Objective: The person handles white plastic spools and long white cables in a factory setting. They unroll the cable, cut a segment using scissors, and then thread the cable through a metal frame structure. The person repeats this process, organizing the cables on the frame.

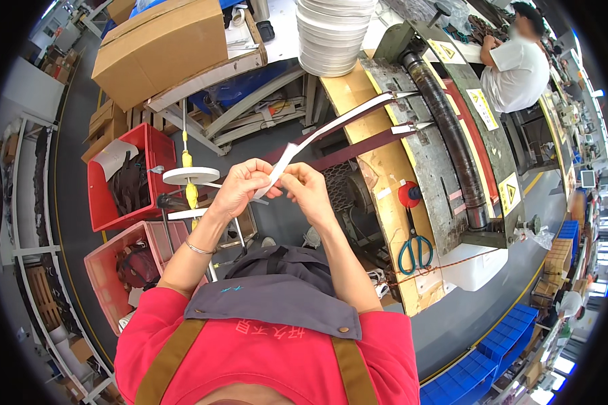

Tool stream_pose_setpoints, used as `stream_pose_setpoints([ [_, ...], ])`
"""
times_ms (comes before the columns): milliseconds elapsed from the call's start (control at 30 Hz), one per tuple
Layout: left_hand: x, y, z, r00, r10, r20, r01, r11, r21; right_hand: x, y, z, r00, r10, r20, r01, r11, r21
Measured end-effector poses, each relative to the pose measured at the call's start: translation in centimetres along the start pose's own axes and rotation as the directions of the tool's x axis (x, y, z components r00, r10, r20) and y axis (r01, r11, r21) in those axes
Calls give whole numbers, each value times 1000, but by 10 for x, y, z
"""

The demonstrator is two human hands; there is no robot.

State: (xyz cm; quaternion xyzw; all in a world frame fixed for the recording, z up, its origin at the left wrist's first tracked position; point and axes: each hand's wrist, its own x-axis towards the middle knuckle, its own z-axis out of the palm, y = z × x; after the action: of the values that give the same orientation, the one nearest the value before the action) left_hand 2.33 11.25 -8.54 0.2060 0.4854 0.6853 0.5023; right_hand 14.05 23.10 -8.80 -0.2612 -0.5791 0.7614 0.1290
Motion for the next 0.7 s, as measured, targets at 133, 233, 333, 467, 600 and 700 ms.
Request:
stream_pose_setpoints([
  [133, -1, 4, -3, 994, -112, -15, 112, 993, 33, 7, 2, -2, 999, -44, -5, 44, 999, -13],
  [233, -2, 2, -4, 991, -109, -77, 110, 994, 7, 8, 3, 5, 967, -188, -174, 141, 958, -251],
  [333, -2, -3, 0, 979, 40, -201, -26, 997, 71, -6, 1, 17, 967, -219, -132, 162, 925, -345],
  [467, -6, -17, 1, 960, 167, -226, -129, 977, 172, -3, 2, 30, 954, -271, -130, 193, 884, -427],
  [600, -8, -22, 4, 939, 239, -247, -169, 947, 272, -1, 0, 33, 948, -280, -152, 189, 877, -441],
  [700, -8, -26, 5, 927, 271, -257, -168, 917, 362, 3, 3, 32, 943, -293, -158, 192, 865, -463],
])
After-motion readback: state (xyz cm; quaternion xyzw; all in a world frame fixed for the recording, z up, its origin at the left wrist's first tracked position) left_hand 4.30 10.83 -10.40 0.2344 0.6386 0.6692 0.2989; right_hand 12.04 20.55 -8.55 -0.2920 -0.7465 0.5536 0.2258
